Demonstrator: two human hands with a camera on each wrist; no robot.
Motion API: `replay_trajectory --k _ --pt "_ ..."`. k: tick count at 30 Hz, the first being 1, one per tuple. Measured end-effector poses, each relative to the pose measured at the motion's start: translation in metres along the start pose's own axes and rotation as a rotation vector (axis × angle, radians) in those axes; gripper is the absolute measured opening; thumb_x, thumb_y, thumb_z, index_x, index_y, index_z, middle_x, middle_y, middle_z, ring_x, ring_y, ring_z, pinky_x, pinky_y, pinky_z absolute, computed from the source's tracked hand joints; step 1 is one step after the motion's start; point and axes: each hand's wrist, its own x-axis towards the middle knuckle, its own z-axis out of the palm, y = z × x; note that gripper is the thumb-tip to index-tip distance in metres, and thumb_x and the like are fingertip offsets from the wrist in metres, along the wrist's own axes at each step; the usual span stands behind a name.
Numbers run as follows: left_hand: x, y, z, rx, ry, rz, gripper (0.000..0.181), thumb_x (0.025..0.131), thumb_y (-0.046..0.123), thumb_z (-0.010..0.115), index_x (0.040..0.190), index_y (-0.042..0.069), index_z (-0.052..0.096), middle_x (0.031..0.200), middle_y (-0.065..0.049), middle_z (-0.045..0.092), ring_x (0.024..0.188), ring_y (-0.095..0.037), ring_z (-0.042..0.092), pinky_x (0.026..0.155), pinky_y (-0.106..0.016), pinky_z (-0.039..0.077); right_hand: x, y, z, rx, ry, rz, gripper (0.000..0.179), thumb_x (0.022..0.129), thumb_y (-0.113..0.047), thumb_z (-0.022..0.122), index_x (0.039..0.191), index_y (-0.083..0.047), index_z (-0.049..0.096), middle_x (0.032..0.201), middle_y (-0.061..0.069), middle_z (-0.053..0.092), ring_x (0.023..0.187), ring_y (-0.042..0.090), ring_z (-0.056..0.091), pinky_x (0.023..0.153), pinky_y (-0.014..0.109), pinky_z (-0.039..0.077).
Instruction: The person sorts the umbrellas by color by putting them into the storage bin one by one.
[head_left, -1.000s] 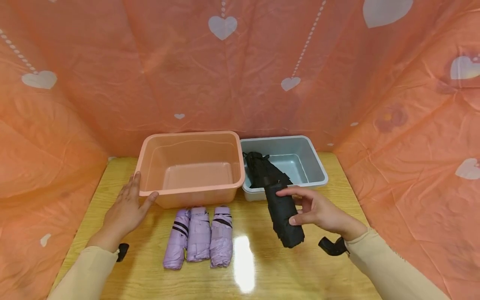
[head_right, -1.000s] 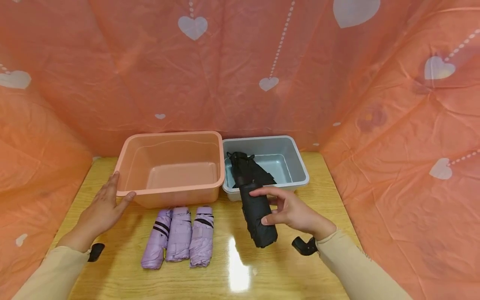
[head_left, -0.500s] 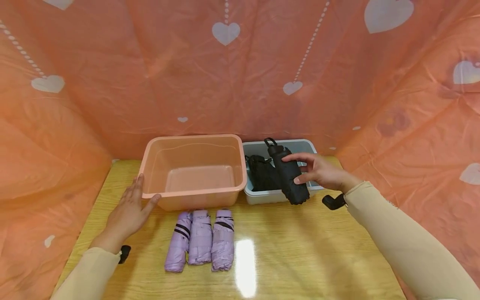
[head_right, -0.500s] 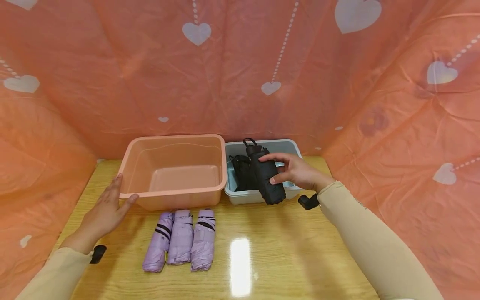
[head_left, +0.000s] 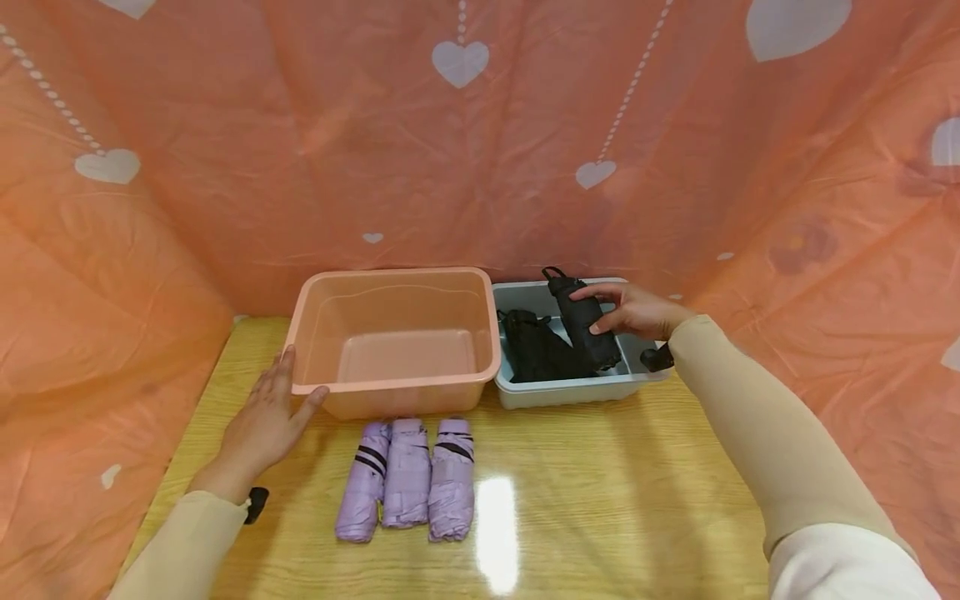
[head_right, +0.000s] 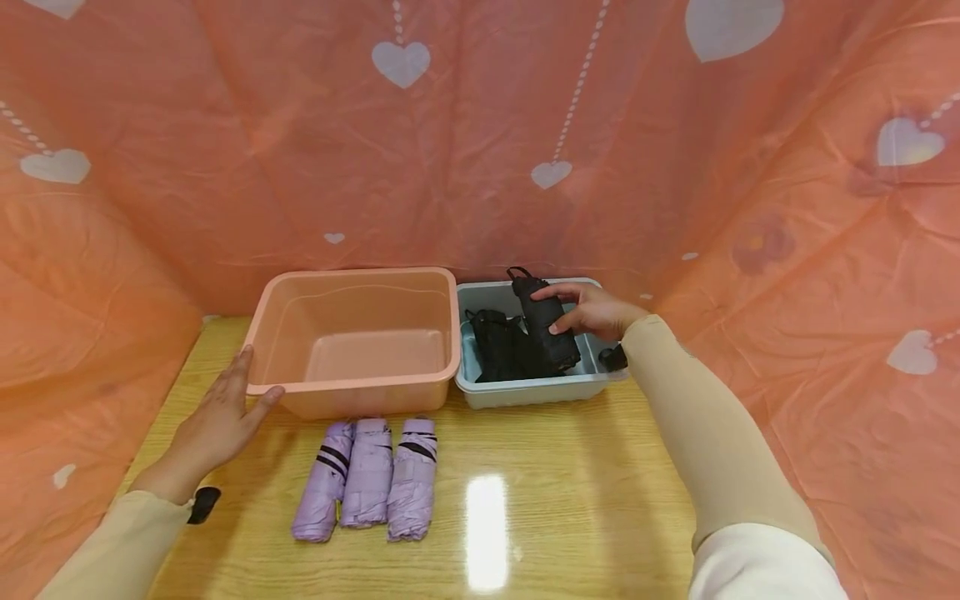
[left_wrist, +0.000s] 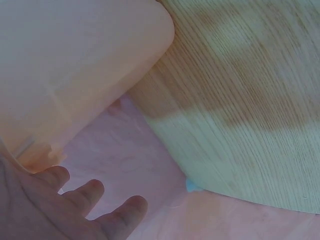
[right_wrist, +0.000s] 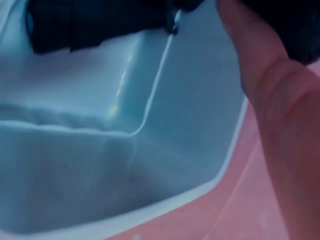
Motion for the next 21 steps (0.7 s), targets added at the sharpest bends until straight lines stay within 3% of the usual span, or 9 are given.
replay_trajectory --k 3,7,14,21 --pt "-0.002 0.002 0.0 -0.007 0.004 0.0 0.089 0.103 0.058 0.038 0.159 0.008 -0.01 0.161 -0.031 0.004 0.142 -0.057 0.012 0.105 -0.073 0.02 0.005 0.006 -0.003 -0.028 -0.019 0.052 0.069 0.087 0.013 0.067 0.15 -0.001 0.041 0.147 0.025 0.033 0.109 0.033 0.057 0.085 0.045 0.055" --pt "-0.004 0.004 -0.001 -0.009 -0.003 -0.003 0.089 0.103 0.059 0.037 0.159 0.008 -0.01 0.161 -0.03 0.003 0.142 -0.056 0.011 0.105 -0.073 0.02 0.01 0.015 -0.005 -0.101 -0.035 0.102 0.07 0.087 0.008 0.07 0.15 -0.002 0.041 0.149 0.024 0.031 0.114 0.035 0.054 0.086 0.045 0.054" --pt "-0.008 0.006 -0.003 -0.007 -0.01 -0.009 0.089 0.103 0.059 0.037 0.159 0.008 -0.01 0.162 -0.027 0.001 0.142 -0.056 0.01 0.105 -0.073 0.02 0.016 0.022 -0.004 -0.207 -0.024 0.182 0.066 0.087 0.006 0.071 0.148 -0.006 0.046 0.159 0.02 0.02 0.137 0.04 0.031 0.096 0.051 0.046" --pt "-0.011 0.005 -0.004 0.001 -0.009 -0.01 0.089 0.103 0.059 0.037 0.159 0.008 -0.01 0.163 -0.026 0.0 0.143 -0.055 0.01 0.105 -0.072 0.02 0.023 0.027 -0.003 -0.231 0.003 0.23 0.065 0.085 0.009 0.07 0.145 -0.003 0.047 0.147 0.026 0.035 0.118 0.038 0.048 0.092 0.05 0.049"
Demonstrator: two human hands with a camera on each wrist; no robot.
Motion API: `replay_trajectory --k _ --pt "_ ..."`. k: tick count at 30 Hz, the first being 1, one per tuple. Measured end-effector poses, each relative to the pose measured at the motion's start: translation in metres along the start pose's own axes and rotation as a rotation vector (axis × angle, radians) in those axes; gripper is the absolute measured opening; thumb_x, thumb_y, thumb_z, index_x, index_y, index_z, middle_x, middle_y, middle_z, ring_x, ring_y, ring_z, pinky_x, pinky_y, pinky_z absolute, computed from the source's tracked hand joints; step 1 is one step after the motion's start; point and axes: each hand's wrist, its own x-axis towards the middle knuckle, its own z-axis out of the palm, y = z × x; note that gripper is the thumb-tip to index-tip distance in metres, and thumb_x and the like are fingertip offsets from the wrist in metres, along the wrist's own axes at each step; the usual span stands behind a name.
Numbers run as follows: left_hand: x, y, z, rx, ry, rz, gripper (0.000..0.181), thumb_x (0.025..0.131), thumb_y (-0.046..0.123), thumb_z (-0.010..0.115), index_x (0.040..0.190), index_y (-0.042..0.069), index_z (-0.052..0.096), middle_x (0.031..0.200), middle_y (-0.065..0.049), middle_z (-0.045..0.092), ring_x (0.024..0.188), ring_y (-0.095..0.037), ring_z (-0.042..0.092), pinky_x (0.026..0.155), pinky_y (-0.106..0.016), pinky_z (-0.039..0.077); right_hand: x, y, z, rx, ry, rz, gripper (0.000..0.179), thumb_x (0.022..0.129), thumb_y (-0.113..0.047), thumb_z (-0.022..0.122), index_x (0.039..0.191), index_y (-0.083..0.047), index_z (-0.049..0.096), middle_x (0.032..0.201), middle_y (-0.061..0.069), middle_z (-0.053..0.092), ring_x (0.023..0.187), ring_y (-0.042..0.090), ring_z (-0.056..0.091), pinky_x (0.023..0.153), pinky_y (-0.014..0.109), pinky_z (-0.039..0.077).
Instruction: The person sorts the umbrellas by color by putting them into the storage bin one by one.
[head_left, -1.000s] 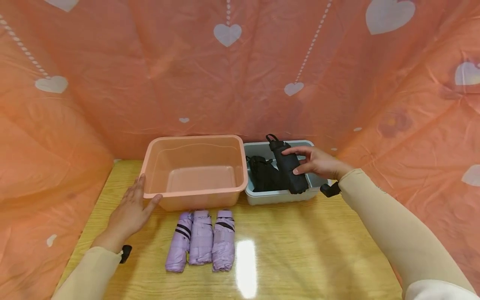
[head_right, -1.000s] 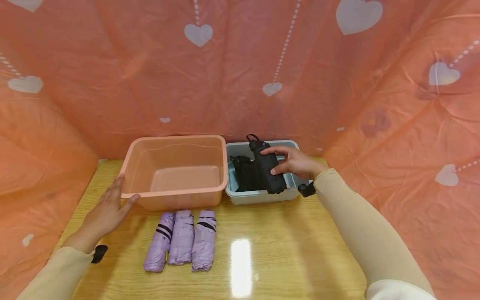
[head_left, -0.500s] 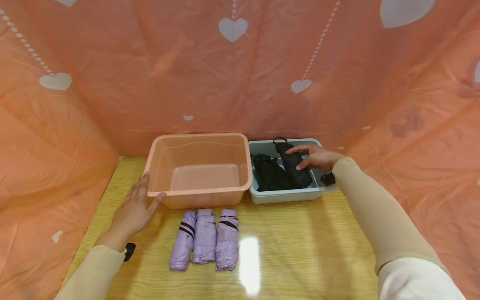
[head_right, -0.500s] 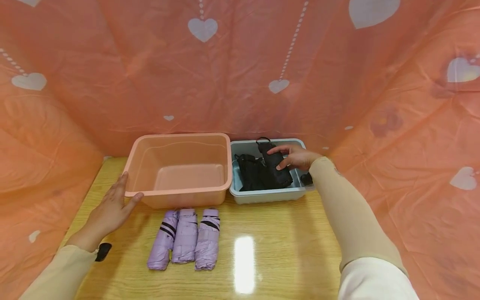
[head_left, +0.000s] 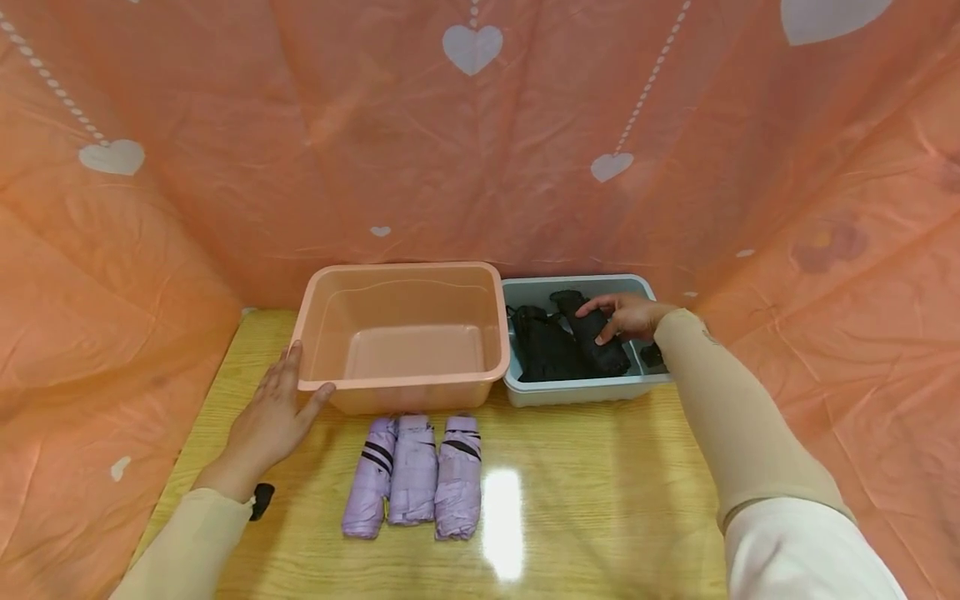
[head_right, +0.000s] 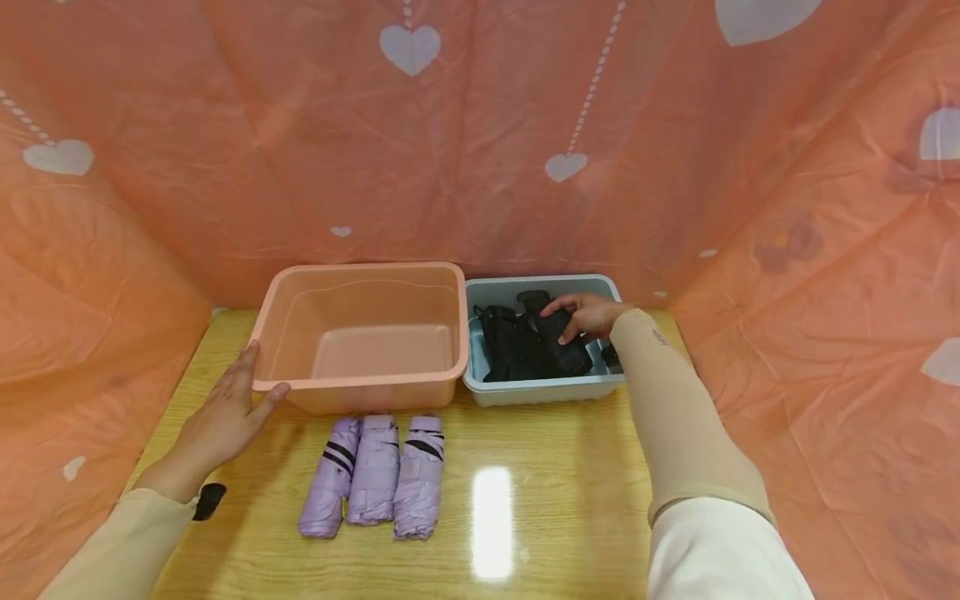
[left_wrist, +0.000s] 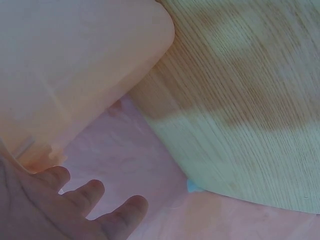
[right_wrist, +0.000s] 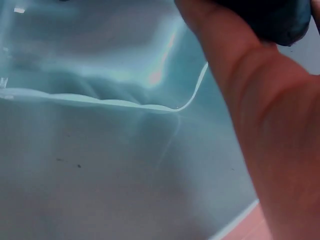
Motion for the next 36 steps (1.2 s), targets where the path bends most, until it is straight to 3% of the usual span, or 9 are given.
replay_trajectory --k 7,22,27,36 --pt "-0.004 0.001 0.0 -0.003 -0.013 -0.005 0.089 0.103 0.06 0.036 0.159 0.009 -0.01 0.163 -0.026 -0.001 0.142 -0.056 0.009 0.105 -0.072 0.02 0.003 0.005 0.003 -0.004 -0.015 0.026 0.063 0.087 0.009 0.068 0.145 -0.003 0.047 0.138 0.025 0.043 0.106 0.032 0.055 0.085 0.043 0.053" --pt "-0.014 0.003 -0.002 -0.007 0.001 -0.009 0.089 0.103 0.058 0.038 0.159 0.009 -0.009 0.163 -0.024 -0.002 0.143 -0.055 0.01 0.106 -0.072 0.02 0.004 0.014 0.011 -0.004 -0.04 0.032 0.062 0.089 0.011 0.065 0.147 -0.002 0.046 0.16 0.026 0.012 0.131 0.041 0.035 0.087 0.043 0.051" --pt "-0.016 0.004 -0.002 -0.009 -0.005 -0.015 0.089 0.103 0.059 0.038 0.159 0.009 -0.009 0.163 -0.024 -0.002 0.142 -0.056 0.011 0.105 -0.072 0.02 0.006 0.019 0.013 -0.003 -0.032 0.03 0.061 0.088 0.013 0.065 0.145 -0.001 0.048 0.161 0.026 0.009 0.136 0.041 0.028 0.083 0.041 0.052" --pt "-0.019 0.004 -0.002 -0.006 -0.008 -0.01 0.089 0.103 0.058 0.039 0.159 0.009 -0.009 0.163 -0.025 0.001 0.142 -0.056 0.013 0.106 -0.072 0.02 0.006 0.027 0.019 -0.023 -0.023 0.074 0.061 0.087 0.011 0.065 0.144 -0.005 0.05 0.162 0.022 0.007 0.134 0.037 0.029 0.082 0.039 0.052"
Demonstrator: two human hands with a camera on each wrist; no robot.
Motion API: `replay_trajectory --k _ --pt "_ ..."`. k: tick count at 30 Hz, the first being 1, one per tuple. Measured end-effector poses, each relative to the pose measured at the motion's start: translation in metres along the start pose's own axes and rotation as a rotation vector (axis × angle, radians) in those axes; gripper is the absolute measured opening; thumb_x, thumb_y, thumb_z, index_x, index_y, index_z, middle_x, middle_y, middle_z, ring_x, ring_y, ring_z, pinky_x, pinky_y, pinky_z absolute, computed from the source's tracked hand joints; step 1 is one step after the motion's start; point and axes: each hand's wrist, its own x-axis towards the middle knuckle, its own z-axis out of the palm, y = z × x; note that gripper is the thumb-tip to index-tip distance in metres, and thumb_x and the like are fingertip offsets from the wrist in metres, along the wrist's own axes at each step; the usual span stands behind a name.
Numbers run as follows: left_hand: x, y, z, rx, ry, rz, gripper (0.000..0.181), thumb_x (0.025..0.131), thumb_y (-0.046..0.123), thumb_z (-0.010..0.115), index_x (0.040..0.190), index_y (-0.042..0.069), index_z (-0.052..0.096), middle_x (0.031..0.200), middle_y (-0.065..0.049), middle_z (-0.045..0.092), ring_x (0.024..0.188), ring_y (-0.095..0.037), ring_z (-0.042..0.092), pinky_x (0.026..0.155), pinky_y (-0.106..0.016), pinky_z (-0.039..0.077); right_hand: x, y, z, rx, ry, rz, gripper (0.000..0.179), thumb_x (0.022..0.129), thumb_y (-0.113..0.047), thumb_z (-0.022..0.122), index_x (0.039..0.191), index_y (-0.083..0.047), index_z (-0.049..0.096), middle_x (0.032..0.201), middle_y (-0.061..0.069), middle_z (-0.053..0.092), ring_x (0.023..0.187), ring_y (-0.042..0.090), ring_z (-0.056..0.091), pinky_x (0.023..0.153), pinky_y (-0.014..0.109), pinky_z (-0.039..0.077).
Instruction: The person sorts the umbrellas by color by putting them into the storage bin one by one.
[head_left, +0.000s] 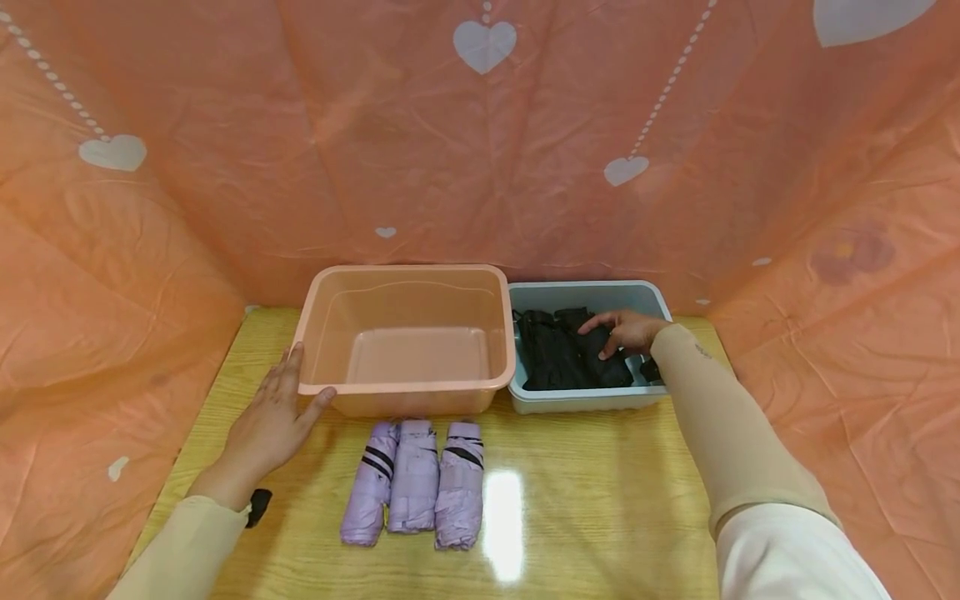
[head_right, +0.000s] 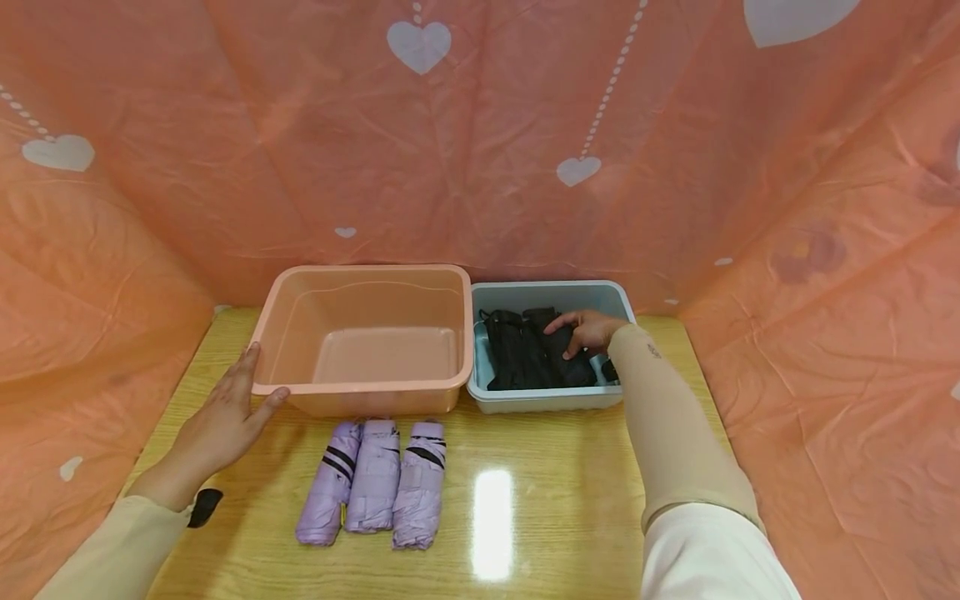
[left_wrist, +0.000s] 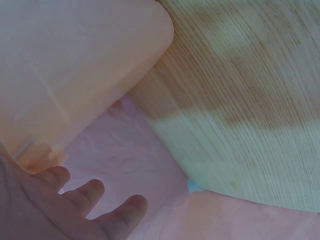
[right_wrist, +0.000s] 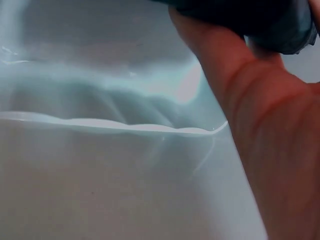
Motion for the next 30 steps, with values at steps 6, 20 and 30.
replay_trajectory --k 6,20,30 --pt "-0.001 0.0004 -0.0016 0.005 0.001 -0.004 0.089 0.103 0.058 0.039 0.159 0.01 -0.01 0.163 -0.026 0.001 0.142 -0.056 0.012 0.105 -0.072 0.02 0.0011 -0.0008 0.0022 0.01 -0.002 0.001 0.062 0.088 0.014 0.062 0.145 -0.003 0.048 0.163 0.022 0.005 0.127 0.039 0.034 0.078 0.038 0.052" --pt "-0.0019 0.0019 -0.0008 -0.003 -0.015 -0.01 0.089 0.102 0.06 0.038 0.159 0.01 -0.01 0.163 -0.025 -0.002 0.143 -0.055 0.01 0.107 -0.071 0.018 -0.0002 -0.0014 0.004 -0.042 0.001 0.025 0.058 0.089 0.01 0.064 0.143 -0.003 0.048 0.161 0.023 0.011 0.102 0.031 0.047 0.071 0.038 0.05" --pt "-0.0009 0.0005 -0.0005 -0.006 -0.006 0.002 0.089 0.103 0.058 0.039 0.159 0.01 -0.01 0.163 -0.023 -0.002 0.143 -0.054 0.01 0.107 -0.071 0.019 -0.0041 -0.0022 0.0035 -0.053 0.012 0.02 0.054 0.089 0.01 0.063 0.14 -0.002 0.048 0.158 0.023 0.015 0.09 0.027 0.049 0.07 0.036 0.051"
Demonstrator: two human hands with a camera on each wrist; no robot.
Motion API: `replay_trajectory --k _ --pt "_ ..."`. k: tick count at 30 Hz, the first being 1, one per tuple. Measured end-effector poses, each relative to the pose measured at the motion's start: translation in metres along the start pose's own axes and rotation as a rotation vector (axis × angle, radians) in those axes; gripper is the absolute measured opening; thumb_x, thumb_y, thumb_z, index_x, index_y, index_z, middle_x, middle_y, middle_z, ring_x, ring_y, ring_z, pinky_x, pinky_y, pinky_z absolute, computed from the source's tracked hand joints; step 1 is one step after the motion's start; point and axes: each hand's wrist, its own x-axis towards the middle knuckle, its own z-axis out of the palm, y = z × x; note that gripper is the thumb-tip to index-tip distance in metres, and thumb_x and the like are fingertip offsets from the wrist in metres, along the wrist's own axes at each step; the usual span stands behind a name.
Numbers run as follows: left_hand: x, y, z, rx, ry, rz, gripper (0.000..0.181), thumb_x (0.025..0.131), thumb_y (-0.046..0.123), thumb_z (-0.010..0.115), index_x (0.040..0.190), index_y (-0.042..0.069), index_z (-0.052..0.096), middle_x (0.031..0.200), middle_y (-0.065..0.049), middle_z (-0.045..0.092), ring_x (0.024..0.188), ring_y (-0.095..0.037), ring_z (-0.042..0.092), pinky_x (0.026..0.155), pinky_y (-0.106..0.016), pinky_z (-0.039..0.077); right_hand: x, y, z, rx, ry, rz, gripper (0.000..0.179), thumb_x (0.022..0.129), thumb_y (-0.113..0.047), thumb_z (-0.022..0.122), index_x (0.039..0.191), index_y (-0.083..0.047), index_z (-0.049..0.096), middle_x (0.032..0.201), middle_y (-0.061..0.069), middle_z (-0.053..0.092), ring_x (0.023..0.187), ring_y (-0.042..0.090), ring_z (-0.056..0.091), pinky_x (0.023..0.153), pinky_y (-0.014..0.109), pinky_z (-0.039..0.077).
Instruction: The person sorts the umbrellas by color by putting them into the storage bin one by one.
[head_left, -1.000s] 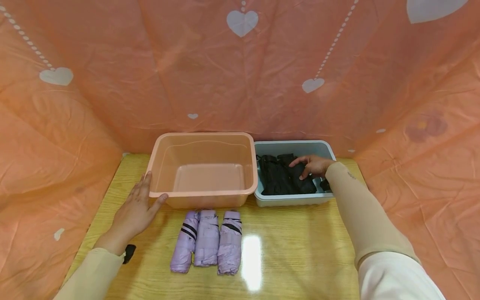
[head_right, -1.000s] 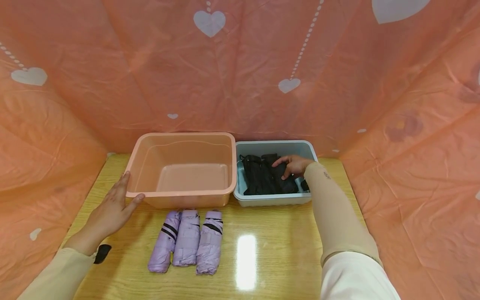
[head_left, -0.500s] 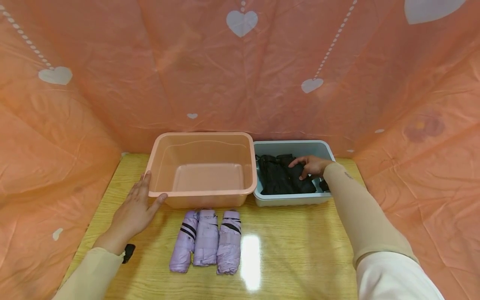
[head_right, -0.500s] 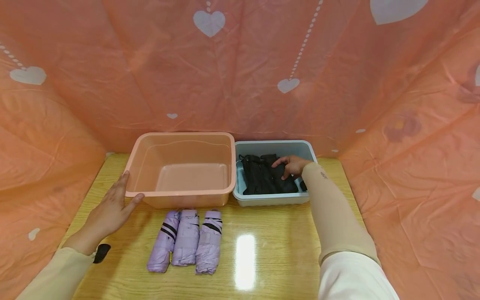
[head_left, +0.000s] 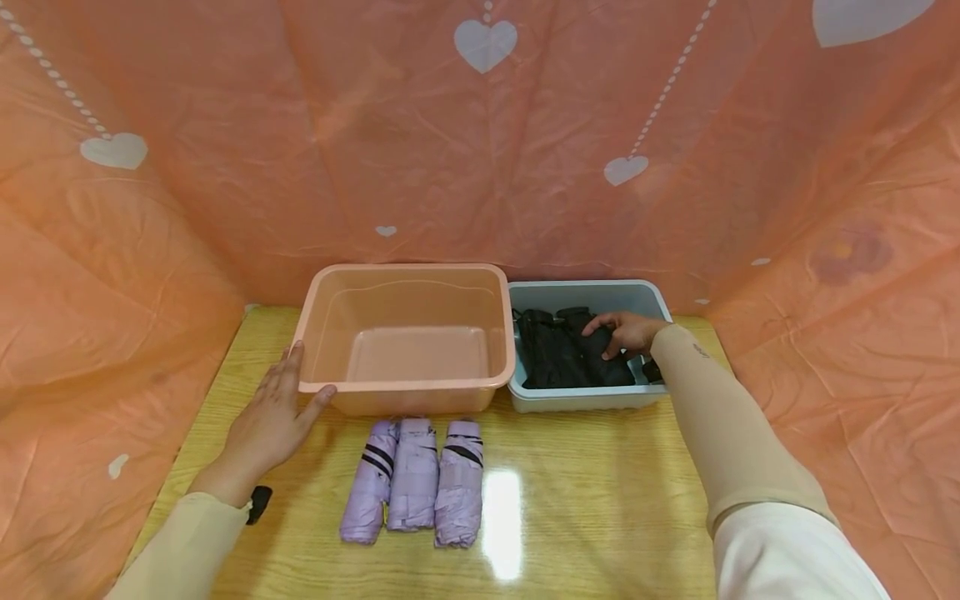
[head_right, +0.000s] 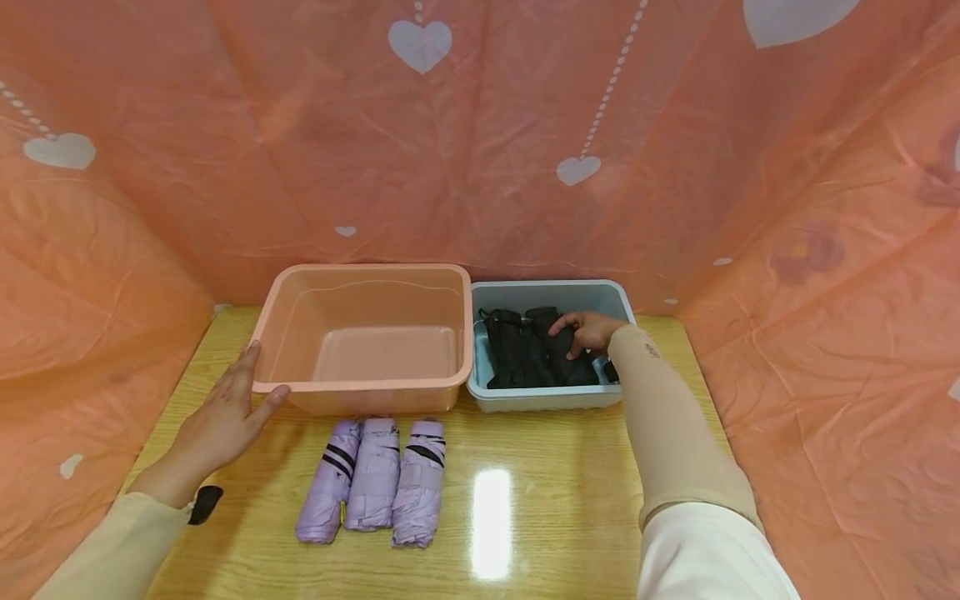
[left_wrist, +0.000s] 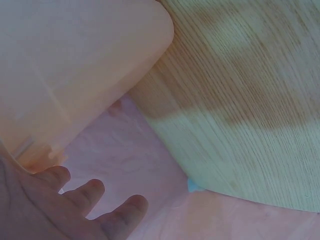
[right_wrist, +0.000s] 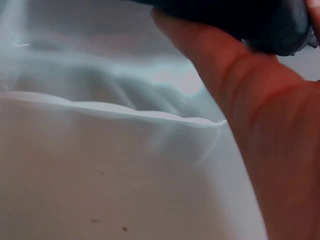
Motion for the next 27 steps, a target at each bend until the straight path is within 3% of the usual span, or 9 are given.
replay_trajectory --k 5,13,20,27 --pt "0.0003 -0.0002 0.0001 0.001 0.003 0.001 0.089 0.103 0.058 0.039 0.159 0.01 -0.01 0.163 -0.024 -0.001 0.143 -0.055 0.01 0.106 -0.071 0.019 0.0001 0.0019 -0.0019 0.003 0.005 -0.005 0.055 0.089 0.012 0.061 0.141 -0.001 0.048 0.155 0.024 0.021 0.087 0.025 0.05 0.066 0.035 0.051" --pt "0.0004 -0.0005 0.0006 -0.006 0.01 0.006 0.089 0.103 0.058 0.039 0.159 0.009 -0.009 0.163 -0.025 0.0 0.143 -0.054 0.01 0.108 -0.07 0.018 -0.0009 0.0021 -0.0031 -0.002 0.015 0.025 0.056 0.088 0.013 0.06 0.141 -0.001 0.047 0.133 0.024 0.041 0.087 0.023 0.054 0.068 0.039 0.053" --pt "0.0004 -0.0005 0.0014 0.004 0.008 0.0 0.089 0.103 0.058 0.039 0.159 0.009 -0.009 0.163 -0.024 -0.001 0.142 -0.055 0.011 0.106 -0.072 0.02 -0.0026 -0.0001 -0.0038 -0.073 0.023 0.05 0.054 0.087 0.012 0.06 0.139 -0.002 0.047 0.13 0.023 0.042 0.091 0.026 0.053 0.07 0.044 0.053" --pt "-0.0007 0.0011 0.0001 -0.008 0.006 0.003 0.089 0.103 0.058 0.039 0.159 0.009 -0.009 0.163 -0.024 -0.001 0.143 -0.055 0.01 0.106 -0.071 0.019 -0.0022 0.0001 -0.0046 -0.092 0.057 0.041 0.051 0.086 0.014 0.058 0.134 -0.002 0.05 0.142 0.026 0.032 0.111 0.035 0.042 0.071 0.044 0.053"
